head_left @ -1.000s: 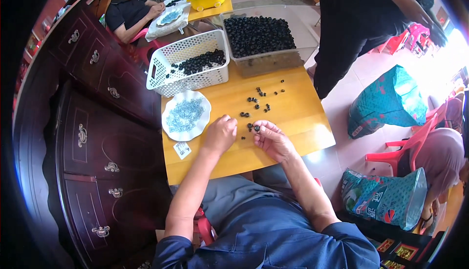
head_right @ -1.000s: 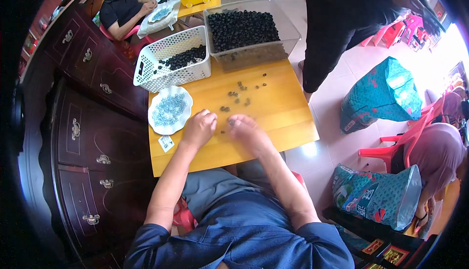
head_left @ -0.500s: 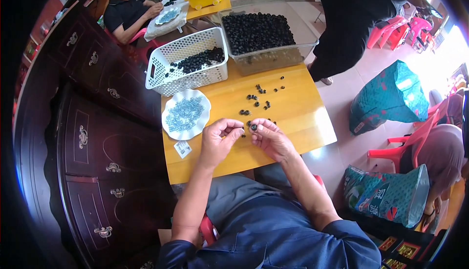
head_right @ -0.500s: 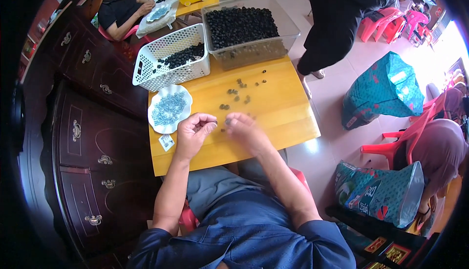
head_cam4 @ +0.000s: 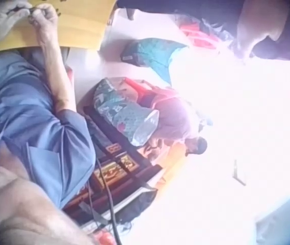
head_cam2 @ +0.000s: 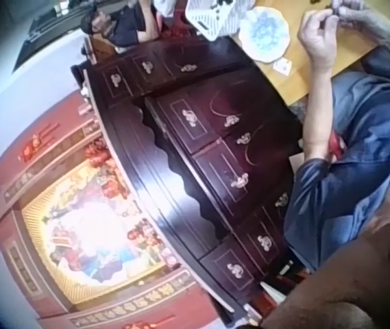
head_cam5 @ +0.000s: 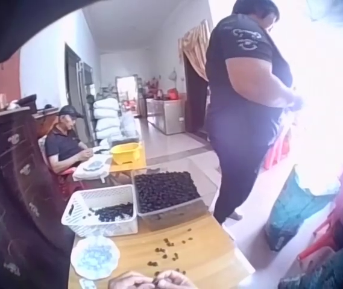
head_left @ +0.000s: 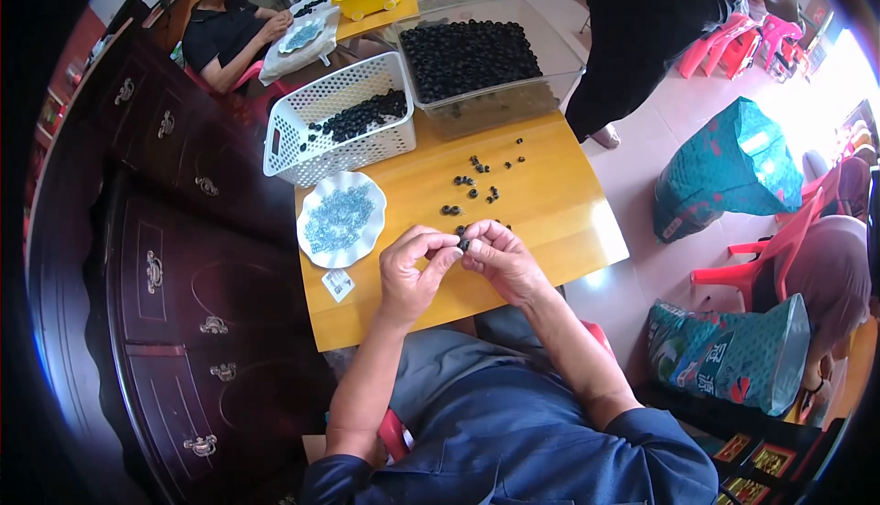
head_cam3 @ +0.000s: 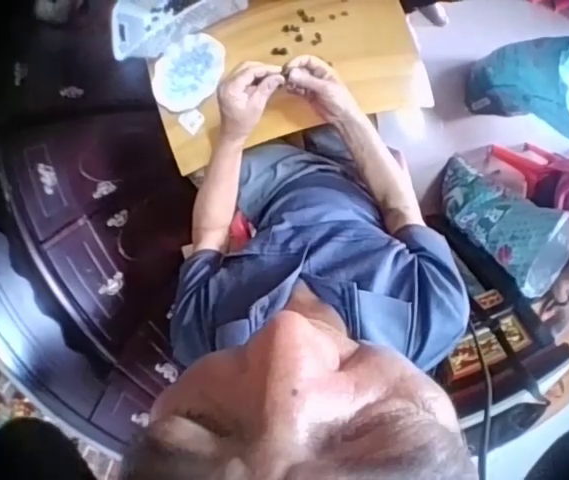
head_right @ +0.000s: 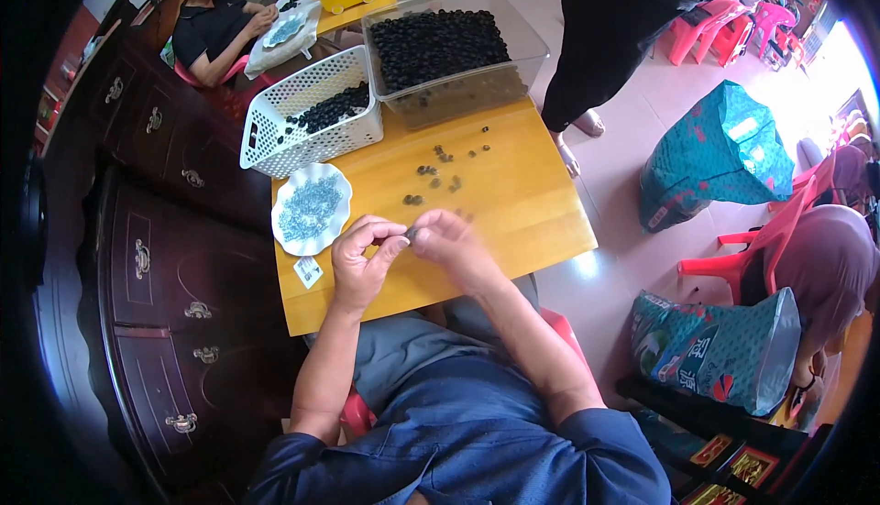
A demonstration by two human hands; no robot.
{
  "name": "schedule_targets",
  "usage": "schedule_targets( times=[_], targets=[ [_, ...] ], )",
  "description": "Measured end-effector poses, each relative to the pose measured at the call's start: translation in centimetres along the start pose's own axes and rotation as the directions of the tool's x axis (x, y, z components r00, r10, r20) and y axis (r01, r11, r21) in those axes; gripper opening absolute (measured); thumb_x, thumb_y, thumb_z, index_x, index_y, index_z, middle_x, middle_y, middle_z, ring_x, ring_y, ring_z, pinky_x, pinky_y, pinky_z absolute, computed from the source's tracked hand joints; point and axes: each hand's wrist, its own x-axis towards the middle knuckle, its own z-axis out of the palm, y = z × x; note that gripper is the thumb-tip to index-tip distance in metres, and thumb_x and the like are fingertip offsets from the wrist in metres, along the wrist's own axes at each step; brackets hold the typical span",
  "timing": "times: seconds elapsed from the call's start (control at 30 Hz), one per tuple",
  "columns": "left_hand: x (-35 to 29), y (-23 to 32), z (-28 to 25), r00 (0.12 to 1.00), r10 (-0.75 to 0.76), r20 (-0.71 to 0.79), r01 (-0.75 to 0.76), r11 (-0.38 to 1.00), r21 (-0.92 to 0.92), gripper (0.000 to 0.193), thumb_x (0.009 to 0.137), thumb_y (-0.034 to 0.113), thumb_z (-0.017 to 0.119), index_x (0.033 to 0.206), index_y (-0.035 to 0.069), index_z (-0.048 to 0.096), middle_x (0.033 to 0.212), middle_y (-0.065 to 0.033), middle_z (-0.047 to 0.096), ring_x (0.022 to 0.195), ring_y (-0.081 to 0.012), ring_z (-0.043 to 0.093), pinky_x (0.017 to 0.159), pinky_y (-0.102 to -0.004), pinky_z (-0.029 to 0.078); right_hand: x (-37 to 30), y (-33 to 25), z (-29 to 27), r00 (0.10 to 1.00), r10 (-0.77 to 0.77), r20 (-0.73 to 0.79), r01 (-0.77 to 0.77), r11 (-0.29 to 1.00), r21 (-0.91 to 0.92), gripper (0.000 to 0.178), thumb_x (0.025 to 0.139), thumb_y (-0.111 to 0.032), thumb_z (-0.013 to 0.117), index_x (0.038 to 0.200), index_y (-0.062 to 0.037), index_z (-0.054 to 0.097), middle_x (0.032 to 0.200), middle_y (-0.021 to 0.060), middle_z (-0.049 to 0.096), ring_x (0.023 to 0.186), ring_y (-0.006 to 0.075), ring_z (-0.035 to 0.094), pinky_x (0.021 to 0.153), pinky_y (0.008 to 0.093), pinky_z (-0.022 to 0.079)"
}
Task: Manually picking and assembling small black hardware components from bins on a production floor table.
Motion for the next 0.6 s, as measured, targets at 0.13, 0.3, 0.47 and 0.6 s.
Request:
schedule_targets(
  times=[0.13, 0.3, 0.47, 0.6],
  targets=[
    [-0.13, -0.09, 0.01, 1.000, 0.011, 0.007, -0.011, 1.000, 0.001, 0.013, 0.080, -0.003, 0.076, 0.091, -0.001, 0.070, 0.081, -0.0073, 0.066, 0.070, -0.0156, 0.063, 0.063, -0.0278, 0.051, -0.10, 0.02, 0.27, 1.000, -0.019, -0.014, 0.019, 1.000, -0.020, 0.016, 0.093, -0.012, 0.070, 0.107, -0.0088, 0.062, 0.098, -0.0006, 0.065, 0.087, 0.0105, 0.062, 0.079, 0.0257, 0.051],
    [-0.18, 0.09, -0.10, 0.998, 0.067, 0.018, -0.069, 0.993, 0.096, 0.014, 0.078, -0.004, 0.077, 0.091, -0.002, 0.070, 0.082, -0.0079, 0.067, 0.073, -0.0156, 0.063, 0.067, -0.0259, 0.050, -0.14, 0.13, 0.21, 0.999, -0.038, 0.001, 0.038, 0.999, -0.029, 0.016, 0.092, -0.012, 0.070, 0.106, -0.0082, 0.063, 0.096, -0.0006, 0.065, 0.086, 0.0108, 0.062, 0.078, 0.0258, 0.050],
    [-0.26, 0.41, -0.13, 0.998, -0.068, -0.001, 0.068, 0.997, -0.026, 0.014, 0.078, -0.005, 0.077, 0.090, -0.002, 0.071, 0.084, -0.0079, 0.068, 0.073, -0.0144, 0.063, 0.067, -0.0247, 0.051, -0.15, 0.10, 0.42, 0.999, -0.051, 0.005, 0.051, 0.998, -0.030, 0.016, 0.092, -0.012, 0.071, 0.106, -0.0076, 0.063, 0.096, -0.0004, 0.065, 0.085, 0.0109, 0.062, 0.078, 0.0258, 0.050],
    [-0.46, -0.14, -0.40, 0.992, -0.122, 0.028, 0.124, 0.989, -0.075, 0.014, 0.078, -0.005, 0.077, 0.089, -0.001, 0.071, 0.083, -0.0068, 0.068, 0.073, -0.0129, 0.063, 0.066, -0.0244, 0.050, -0.09, 0.14, 0.42, 0.999, -0.044, 0.004, 0.044, 0.998, -0.046, 0.017, 0.092, -0.011, 0.071, 0.106, -0.0073, 0.064, 0.096, 0.0000, 0.065, 0.085, 0.0107, 0.062, 0.078, 0.0254, 0.051]
  ],
)
